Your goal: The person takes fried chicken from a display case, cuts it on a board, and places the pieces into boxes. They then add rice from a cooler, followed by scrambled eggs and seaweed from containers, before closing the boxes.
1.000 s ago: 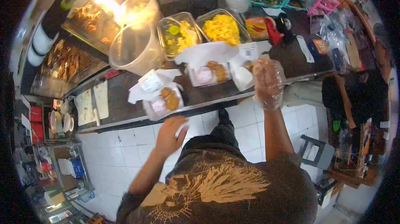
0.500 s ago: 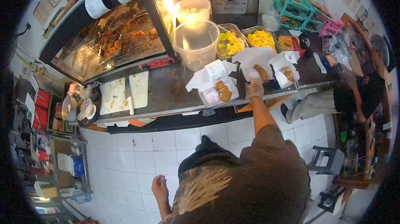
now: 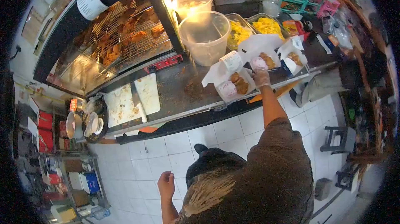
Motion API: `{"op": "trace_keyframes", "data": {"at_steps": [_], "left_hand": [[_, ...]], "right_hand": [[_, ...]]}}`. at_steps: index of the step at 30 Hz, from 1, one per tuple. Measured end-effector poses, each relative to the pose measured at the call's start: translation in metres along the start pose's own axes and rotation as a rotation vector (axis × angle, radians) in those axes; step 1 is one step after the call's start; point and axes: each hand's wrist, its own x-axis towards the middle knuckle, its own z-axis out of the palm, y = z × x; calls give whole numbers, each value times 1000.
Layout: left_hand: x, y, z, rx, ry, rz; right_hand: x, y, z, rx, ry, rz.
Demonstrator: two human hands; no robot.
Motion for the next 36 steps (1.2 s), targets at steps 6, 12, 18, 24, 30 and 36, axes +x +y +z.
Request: {"op": "trace_keyframes", "data": {"at_steps": [6,12,18,24,30,36], "left_hand": [[64,97,85,-8,-259,479],[125,224,205,163,-255,736],[157,300,265,583,-249,533],[184,246,278,590,22,518],[182,222,246,536,220,472],[192,216,238,475,209,487]], "right_hand": [[4,-8,-9,38,-118,-32],[-7,14,-53,145,-142,-241],[-6,37,-63,207,-96,-487],[-18,58,-33,299,-254,-497],[-26,77,-41,395,-249,-554],[-28,82,-71,382,-319,-619]]}}
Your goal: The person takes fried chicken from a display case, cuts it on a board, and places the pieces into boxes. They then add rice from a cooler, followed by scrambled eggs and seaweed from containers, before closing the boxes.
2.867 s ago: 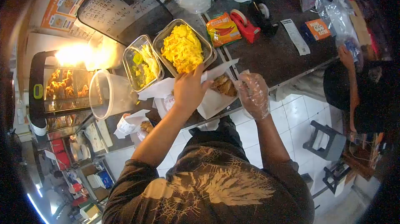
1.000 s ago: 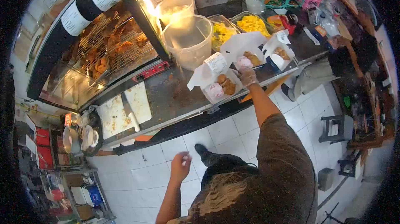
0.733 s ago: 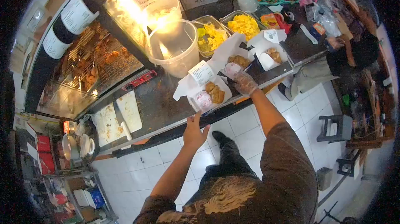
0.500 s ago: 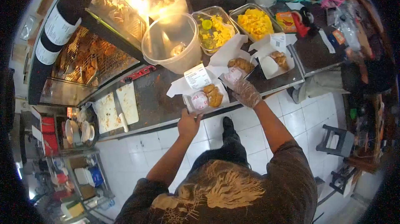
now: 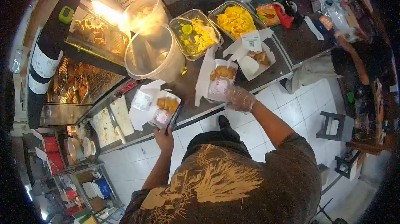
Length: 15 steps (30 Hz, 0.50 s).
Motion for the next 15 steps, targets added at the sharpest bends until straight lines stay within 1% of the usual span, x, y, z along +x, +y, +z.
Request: {"op": "trace_keyframes", "data": {"at_steps": [3,4,5,6,7,8,9,11,12,14,15], "left_hand": [[21,9,3,-59,-68,25],[25,13,4,-70,-90,30],[27,15,4,-78,-117,33],[26,17,5,-72,-92,51],[25,32,0,-102,-22,7],[22,51,-4,-131,48,-34],[23,66,-6,-162,118,-75],[33,88,-3,-231,89,189],[46,117,-8,-285,64,307],[75,172,-8,-310,87,420],[87,193,-2,-368,20,366]], "right_hand": [[5,-9,-42,-59,321,140],[10,-4,-47,-92,318,329],[13,2,-49,-153,392,420],[15,11,-49,-212,467,511],[19,17,-51,-271,544,604],[25,22,-50,-327,496,685],[28,32,-48,-303,427,730],[31,49,-31,-239,277,814],[30,52,-26,-273,332,798],[26,48,-23,-245,398,783],[22,47,-23,-235,430,775]]}}
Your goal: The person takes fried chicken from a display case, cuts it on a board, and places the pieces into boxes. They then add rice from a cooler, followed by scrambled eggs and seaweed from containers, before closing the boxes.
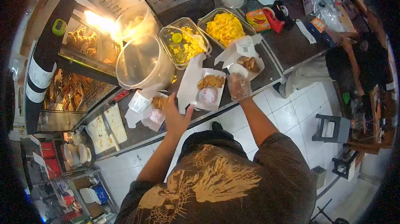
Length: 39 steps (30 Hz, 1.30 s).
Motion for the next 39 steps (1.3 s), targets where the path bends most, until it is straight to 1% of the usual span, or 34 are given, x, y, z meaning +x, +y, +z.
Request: {"op": "trace_keyframes", "data": {"at_steps": [2,5,6,8,9,11,12,13,14,15,18,19,20,22,23,26,29,32,33,36,37,39], "left_hand": [[22,17,20,-136,-88,-137],[32,5,34,-25,-184,-230],[30,-2,34,-22,-155,-195],[15,-14,28,-12,-102,-123],[6,-16,23,44,-96,-125],[-14,-22,8,164,-73,-140],[-26,-29,4,132,-48,-126],[-38,-37,1,99,-24,-116],[-48,-41,0,63,-2,-105],[-54,-36,-4,106,3,-109],[-53,-28,-1,103,-39,-119],[-48,-24,3,137,-24,-69],[-41,-21,8,150,-37,-72],[-23,-13,13,177,-65,-73],[-12,-11,13,198,-131,-96],[3,-13,11,210,-168,-78],[-11,-12,-8,232,-240,-150],[-46,-27,-25,216,-171,-201],[-57,-38,-29,268,-164,-207],[-73,-41,-41,132,10,-316],[-78,-50,-39,127,57,-338],[-87,-63,-41,-124,254,-445]], "right_hand": [[-8,8,-3,32,85,-50],[-11,23,7,-5,172,-107],[-11,28,10,-31,195,-118],[-8,38,10,-120,174,-136],[-8,42,11,-161,162,-147],[-9,44,4,-147,122,-83],[-7,46,3,-136,100,-59],[-10,64,24,-142,194,-145],[-12,72,29,-120,197,-201],[-11,73,26,-101,199,-258],[-15,65,18,67,207,-342],[-18,61,13,120,188,-331],[-20,57,8,172,170,-318],[-24,56,3,144,105,-247],[-25,57,0,128,75,-212],[-26,54,-10,47,60,-286],[-21,48,-4,51,99,-227],[-14,46,-2,-58,83,-243],[-15,45,1,-142,-44,-135],[-19,17,-26,18,190,-272],[-27,5,-30,-32,189,-316],[-42,-28,-34,121,86,-381]]}}
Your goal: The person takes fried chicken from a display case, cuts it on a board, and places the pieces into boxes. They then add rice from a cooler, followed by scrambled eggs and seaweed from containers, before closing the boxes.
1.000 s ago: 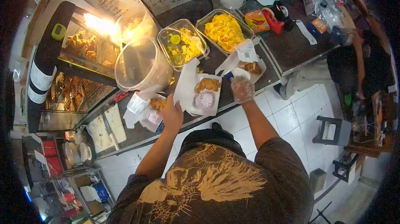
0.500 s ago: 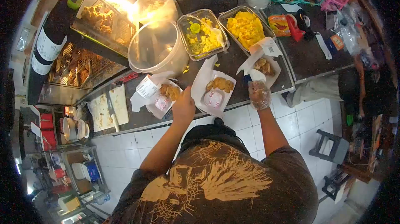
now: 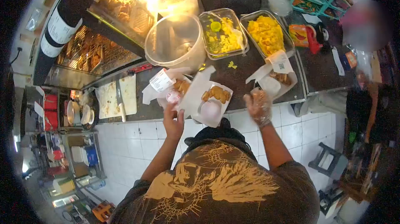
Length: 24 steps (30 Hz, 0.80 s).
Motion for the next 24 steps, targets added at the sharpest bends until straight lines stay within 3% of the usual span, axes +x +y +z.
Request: {"op": "trace_keyframes", "data": {"at_steps": [2,5,6,8,9,10,11,12,13,14,15,17,19,20,22,23,24], "left_hand": [[5,-45,-2,-119,268,-42],[28,-167,-1,-169,259,-427],[39,-125,-9,-267,130,-684],[47,-131,-16,173,-169,-504],[47,-137,-10,238,-88,-395],[48,-154,0,180,-120,-438],[51,-113,-6,187,-113,-438],[47,-145,17,206,-58,-411],[52,-103,9,175,-125,-407],[50,-103,19,155,-111,-384],[50,-108,30,16,-201,-506],[51,-84,32,46,-224,-300],[52,-118,52,-273,-428,-425],[48,-119,45,-403,-375,-473],[47,-109,23,-661,-277,-552],[48,-108,4,-625,-309,-551],[47,-110,-26,-591,-345,-548]], "right_hand": [[8,-36,7,230,-41,8],[20,-63,44,396,-114,188],[24,-63,58,389,-153,231],[24,-51,90,408,-323,389],[24,-46,96,403,-398,452],[21,-39,102,396,-469,512],[2,-23,126,488,-292,477],[8,-33,105,374,-368,540],[-5,-24,107,411,-300,491],[-5,-27,98,410,-316,563],[-8,-29,87,406,-336,641],[-45,2,117,687,-145,667],[-33,-9,102,517,-144,754],[-30,-21,88,429,-139,804],[-34,-47,78,423,114,769],[-34,-62,73,418,249,749],[-31,-81,57,332,204,565]]}}
